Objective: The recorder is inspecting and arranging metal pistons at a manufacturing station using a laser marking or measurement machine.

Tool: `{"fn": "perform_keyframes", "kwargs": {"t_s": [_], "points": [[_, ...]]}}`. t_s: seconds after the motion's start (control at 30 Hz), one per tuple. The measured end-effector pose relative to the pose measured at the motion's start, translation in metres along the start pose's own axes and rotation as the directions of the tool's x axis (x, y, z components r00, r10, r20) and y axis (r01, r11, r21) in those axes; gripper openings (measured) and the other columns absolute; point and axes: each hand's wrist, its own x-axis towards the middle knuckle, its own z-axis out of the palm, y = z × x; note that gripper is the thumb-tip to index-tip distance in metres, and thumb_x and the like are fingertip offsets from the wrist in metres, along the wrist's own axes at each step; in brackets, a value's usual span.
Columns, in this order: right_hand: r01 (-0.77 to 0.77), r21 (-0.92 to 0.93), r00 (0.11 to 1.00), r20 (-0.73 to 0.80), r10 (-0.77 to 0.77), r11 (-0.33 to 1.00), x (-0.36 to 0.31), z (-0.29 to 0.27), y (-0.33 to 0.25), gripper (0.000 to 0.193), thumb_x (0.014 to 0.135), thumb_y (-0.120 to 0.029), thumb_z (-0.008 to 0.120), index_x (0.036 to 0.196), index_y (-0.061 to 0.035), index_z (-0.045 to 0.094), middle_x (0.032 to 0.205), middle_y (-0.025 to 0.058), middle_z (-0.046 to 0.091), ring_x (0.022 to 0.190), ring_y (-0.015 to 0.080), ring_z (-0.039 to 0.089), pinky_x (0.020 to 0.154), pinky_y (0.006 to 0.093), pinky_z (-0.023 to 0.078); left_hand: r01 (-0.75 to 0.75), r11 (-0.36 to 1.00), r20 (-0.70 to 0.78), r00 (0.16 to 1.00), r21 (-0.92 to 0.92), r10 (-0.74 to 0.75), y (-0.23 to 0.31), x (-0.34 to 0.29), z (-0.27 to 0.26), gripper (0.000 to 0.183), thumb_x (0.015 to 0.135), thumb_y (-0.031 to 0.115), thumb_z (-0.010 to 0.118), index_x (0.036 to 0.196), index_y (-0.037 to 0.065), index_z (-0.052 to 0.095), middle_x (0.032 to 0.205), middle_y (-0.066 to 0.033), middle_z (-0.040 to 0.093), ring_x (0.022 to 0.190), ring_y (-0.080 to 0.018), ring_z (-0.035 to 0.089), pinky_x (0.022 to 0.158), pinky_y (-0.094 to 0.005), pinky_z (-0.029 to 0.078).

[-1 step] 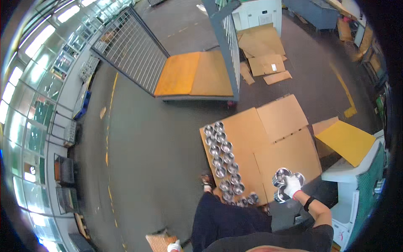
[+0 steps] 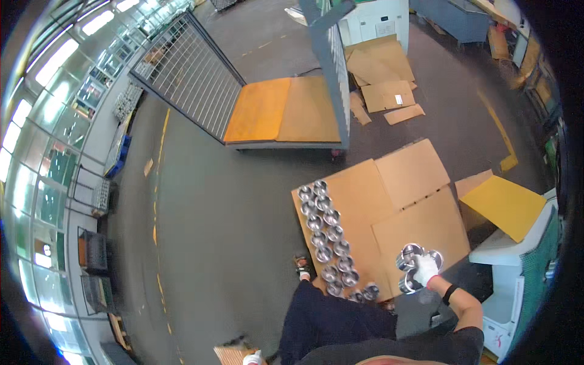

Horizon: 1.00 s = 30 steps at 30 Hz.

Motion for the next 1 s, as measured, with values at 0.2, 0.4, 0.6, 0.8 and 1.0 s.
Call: {"fn": "perform_keyframes", "kwargs": {"t_s": [0.2,0.4,0.6,0.8,1.0], "points": [[-0.092,0.006,0.994,0.065,0.091,0.996,0.143,0.042,-0.062,0.05,0.07,-0.024,0.07,0.117,-0.0106,0.06,0.111,0.0224,0.061,0.108,0.0376,0.059,0.093,0.0442,0.048,-0.059,0.953,-0.025,0.997,0.296,0.07,0.137,0.168,-0.118,0.07,0.086,0.057,0.058,0.125,-0.002,0.061,0.129,-0.0201,0.061,0.125,-0.0328,0.054,0.105,-0.0363,0.042],[-0.155,0.077,0.988,0.014,0.154,0.985,0.294,0.044,-0.134,0.031,0.078,-0.011,0.057,0.108,-0.007,0.062,0.111,0.0218,0.065,0.108,0.0367,0.06,0.091,0.0437,0.047,-0.143,0.988,0.069,0.987,-0.056,0.147,0.196,0.236,-0.163,0.057,0.092,0.042,0.061,0.122,-0.007,0.06,0.118,-0.0214,0.066,0.106,-0.0315,0.063,0.093,-0.0361,0.046],[-0.103,-0.086,0.994,-0.057,0.098,0.991,0.411,0.096,-0.134,0.03,0.086,-0.018,0.056,0.114,-0.0132,0.06,0.116,0.0221,0.058,0.108,0.0398,0.057,0.093,0.0472,0.047,0.228,0.883,0.279,0.953,-0.409,-0.116,0.104,0.319,-0.089,0.034,0.098,0.025,0.056,0.124,0.004,0.059,0.111,-0.0142,0.067,0.095,-0.0251,0.063,0.09,-0.0403,0.047],[-0.029,-0.135,0.996,-0.089,0.017,0.99,0.502,0.144,-0.161,0.034,0.086,-0.014,0.055,0.12,-0.016,0.059,0.116,0.0226,0.055,0.107,0.039,0.059,0.092,0.047,0.049,0.326,0.861,0.445,0.886,-0.391,-0.134,0.03,0.305,-0.033,0.028,0.092,0.019,0.067,0.113,0.002,0.065,0.097,-0.005,0.066,0.083,-0.0143,0.06,0.072,-0.0275,0.047],[0.001,-0.089,0.987,-0.16,-0.016,0.996,0.545,0.143,-0.202,0.039,0.083,-0.012,0.056,0.121,-0.0182,0.059,0.116,0.0221,0.056,0.108,0.039,0.057,0.092,0.0479,0.048,0.441,0.843,0.422,0.858,-0.309,-0.294,0.006,0.279,-0.037,0.029,0.091,0.022,0.068,0.111,0.002,0.066,0.095,-0.0049,0.066,0.081,-0.0156,0.06,0.073,-0.0283,0.048]]}}
